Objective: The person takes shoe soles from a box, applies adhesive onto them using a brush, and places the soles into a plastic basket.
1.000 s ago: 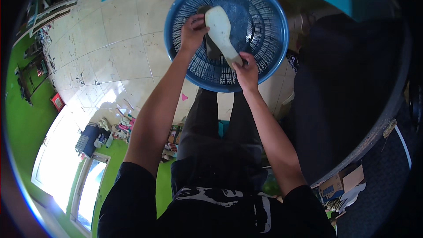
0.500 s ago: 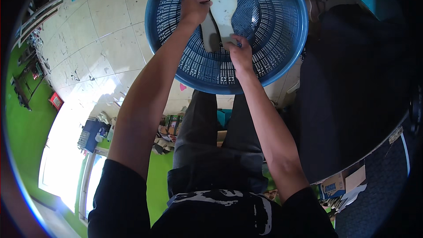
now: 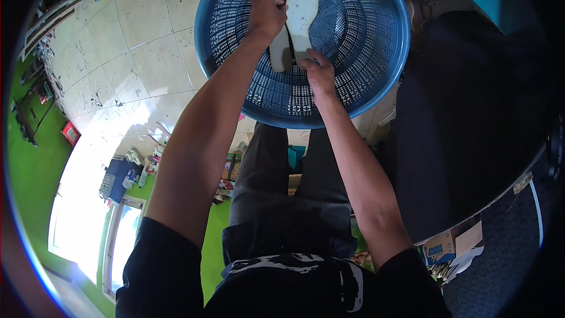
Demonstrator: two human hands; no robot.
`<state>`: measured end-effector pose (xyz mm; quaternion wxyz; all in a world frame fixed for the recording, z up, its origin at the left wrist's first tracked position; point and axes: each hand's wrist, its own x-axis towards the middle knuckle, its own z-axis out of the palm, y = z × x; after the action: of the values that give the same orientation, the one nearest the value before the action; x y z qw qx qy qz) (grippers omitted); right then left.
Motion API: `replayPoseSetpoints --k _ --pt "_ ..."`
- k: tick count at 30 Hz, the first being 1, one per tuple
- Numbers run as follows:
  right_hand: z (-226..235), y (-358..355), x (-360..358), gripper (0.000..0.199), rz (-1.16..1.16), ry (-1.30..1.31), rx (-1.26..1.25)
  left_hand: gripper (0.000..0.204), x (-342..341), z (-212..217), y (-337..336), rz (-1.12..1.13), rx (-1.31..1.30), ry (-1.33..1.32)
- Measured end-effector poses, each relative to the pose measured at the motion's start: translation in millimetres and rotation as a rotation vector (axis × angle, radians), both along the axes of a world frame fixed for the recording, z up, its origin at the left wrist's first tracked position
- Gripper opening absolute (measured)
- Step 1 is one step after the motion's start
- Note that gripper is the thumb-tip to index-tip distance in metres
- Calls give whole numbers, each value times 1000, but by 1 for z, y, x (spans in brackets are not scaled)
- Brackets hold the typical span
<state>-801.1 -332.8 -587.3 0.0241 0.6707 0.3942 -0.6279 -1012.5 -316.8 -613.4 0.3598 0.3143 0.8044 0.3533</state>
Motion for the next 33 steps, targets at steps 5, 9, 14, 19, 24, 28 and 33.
replayPoseSetpoints --k 5,9,14,19,24,28,33 --pt "-5 2 7 59 55 -12 51 43 2 4 -2 -34 -51 -40" --pt "24 5 0 60 93 -38 25 38 -7 17 -19 -79 -89 -11" --pt "36 6 11 44 -9 63 152 32 -10 39 -34 -49 -29 -59" --pt "59 5 14 39 -161 86 9 20 6 87 -59 -54 -18 -117" --pt "96 -7 24 16 -258 169 5 13 37 135 -82 -101 -84 -165" --pt "132 -14 47 16 -231 233 -32 11 61 172 -97 -127 -15 -152" --pt "166 -20 120 17 -266 423 -49 16 85 209 -99 -172 43 -165"
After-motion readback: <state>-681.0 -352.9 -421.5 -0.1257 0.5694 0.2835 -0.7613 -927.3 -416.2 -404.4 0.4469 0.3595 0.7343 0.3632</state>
